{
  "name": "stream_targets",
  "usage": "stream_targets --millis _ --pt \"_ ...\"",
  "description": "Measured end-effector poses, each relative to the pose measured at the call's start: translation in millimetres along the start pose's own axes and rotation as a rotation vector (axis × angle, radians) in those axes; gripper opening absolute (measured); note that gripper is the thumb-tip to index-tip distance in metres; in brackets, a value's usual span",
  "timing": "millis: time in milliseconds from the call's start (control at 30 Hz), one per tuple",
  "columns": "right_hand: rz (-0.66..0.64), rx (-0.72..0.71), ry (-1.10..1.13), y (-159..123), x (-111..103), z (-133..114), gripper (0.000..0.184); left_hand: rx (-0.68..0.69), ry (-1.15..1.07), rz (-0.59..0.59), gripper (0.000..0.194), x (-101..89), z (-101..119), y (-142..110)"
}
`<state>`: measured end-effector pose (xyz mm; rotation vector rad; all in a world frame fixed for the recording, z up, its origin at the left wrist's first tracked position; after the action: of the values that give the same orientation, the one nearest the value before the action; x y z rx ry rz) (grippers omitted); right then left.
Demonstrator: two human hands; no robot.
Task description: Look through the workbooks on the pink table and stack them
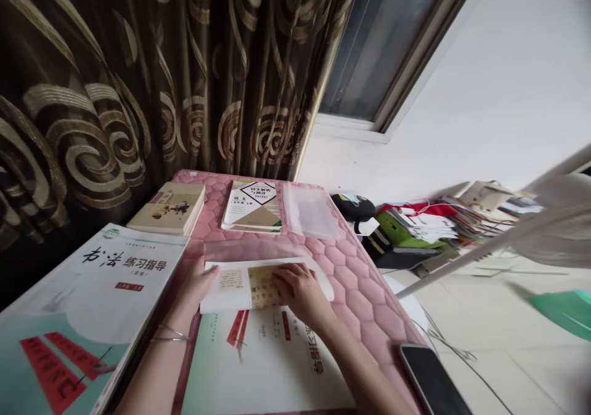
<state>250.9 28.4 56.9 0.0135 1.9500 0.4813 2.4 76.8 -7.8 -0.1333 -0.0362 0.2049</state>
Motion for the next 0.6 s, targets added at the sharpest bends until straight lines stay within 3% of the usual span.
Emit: stream_targets --millis 167,467,600 --pt "-0.029 0.040 0.042 -13.0 10.5 32.1 0.027 -0.022 0.233 0.098 0.036 -7.1 -3.6 0.4" --pt "0.038 -0.071 0.051 -17.8 16.8 27.8 0.031 0.022 0.281 0.067 0.028 -1.9 0.5 -2.2" --pt "0.141 0.052 -0.012 -18.7 4.8 46.2 0.030 0.037 0.236 0.038 0.033 -0.1 -1.4 -0.8"
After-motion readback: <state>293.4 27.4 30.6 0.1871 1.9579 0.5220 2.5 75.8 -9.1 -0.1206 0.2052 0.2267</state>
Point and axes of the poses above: each hand's wrist, its own y-axis towards the middle knuckle, its own x-axis out of the palm, z = x × y, the point moved 8 cm from there along y, towards the middle knuckle, and after that the axes turned 2 degrees about z, right-handed, at the moved point
